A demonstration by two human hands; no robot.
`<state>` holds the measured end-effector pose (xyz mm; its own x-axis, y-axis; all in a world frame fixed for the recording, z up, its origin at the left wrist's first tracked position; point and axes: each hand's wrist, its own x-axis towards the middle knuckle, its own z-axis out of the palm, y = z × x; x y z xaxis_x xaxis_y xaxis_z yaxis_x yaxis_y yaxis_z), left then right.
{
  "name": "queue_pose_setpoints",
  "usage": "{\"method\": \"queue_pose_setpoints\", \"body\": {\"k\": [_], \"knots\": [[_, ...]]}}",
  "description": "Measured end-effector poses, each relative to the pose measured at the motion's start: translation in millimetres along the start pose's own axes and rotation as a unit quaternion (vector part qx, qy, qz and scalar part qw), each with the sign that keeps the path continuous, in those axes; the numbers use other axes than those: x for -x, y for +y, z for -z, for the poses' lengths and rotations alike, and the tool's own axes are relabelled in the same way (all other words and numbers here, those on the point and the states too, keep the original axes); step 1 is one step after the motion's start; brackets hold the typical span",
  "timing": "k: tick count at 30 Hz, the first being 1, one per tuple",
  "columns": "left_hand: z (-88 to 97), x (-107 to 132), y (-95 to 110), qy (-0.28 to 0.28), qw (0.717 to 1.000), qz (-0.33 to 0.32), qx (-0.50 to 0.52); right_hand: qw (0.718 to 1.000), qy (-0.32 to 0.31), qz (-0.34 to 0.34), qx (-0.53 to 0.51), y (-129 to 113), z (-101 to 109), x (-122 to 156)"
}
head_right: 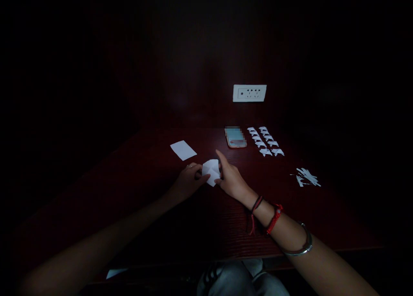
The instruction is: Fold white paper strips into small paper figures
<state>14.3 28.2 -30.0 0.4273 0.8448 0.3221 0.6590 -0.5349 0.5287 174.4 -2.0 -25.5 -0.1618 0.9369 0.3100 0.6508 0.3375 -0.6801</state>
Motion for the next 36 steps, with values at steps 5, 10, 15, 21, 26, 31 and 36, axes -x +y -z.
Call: {"method": "queue_pose_setpoints", "body": {"k": [5, 10, 15, 21, 26, 31, 36], "knots": [[0.9, 2.2, 2.1, -0.003, 1.0, -0.012, -0.008, 1.0, 0.015, 0.004, 0.011, 1.1, -1.3, 0.1], [0.0, 3.3, 0.4, -0.004, 0.998, 0.002, -0.064, 1.0, 0.028, 0.012, 0.006, -2.3, -3.5, 1.2], [-1.2, 3.7, -0.5, -0.015, 0.999, 0.004, -0.041, 0.999, 0.027, 0.018, 0.002, -4.7, -4.2, 2.6], [-1.8, 4.8, 0.8, -0.006, 0.998, 0.002, -0.057, 0.999, 0.027, 0.019, -0.008, -2.4, -5.2, 2.5], [-1.7, 4.0, -1.9, -0.005, 0.997, 0.011, -0.071, 1.0, 0.021, 0.021, -0.005, -0.6, -7.4, 1.4], [-0.8, 4.6, -2.3, -0.001, 0.998, -0.002, -0.057, 1.0, 0.011, 0.015, 0.008, -1.6, -7.3, 0.6], [1.8, 6.6, 2.0, -0.006, 0.999, -0.023, -0.031, 1.0, 0.011, 0.012, 0.006, -3.2, -5.8, 0.3]]}}
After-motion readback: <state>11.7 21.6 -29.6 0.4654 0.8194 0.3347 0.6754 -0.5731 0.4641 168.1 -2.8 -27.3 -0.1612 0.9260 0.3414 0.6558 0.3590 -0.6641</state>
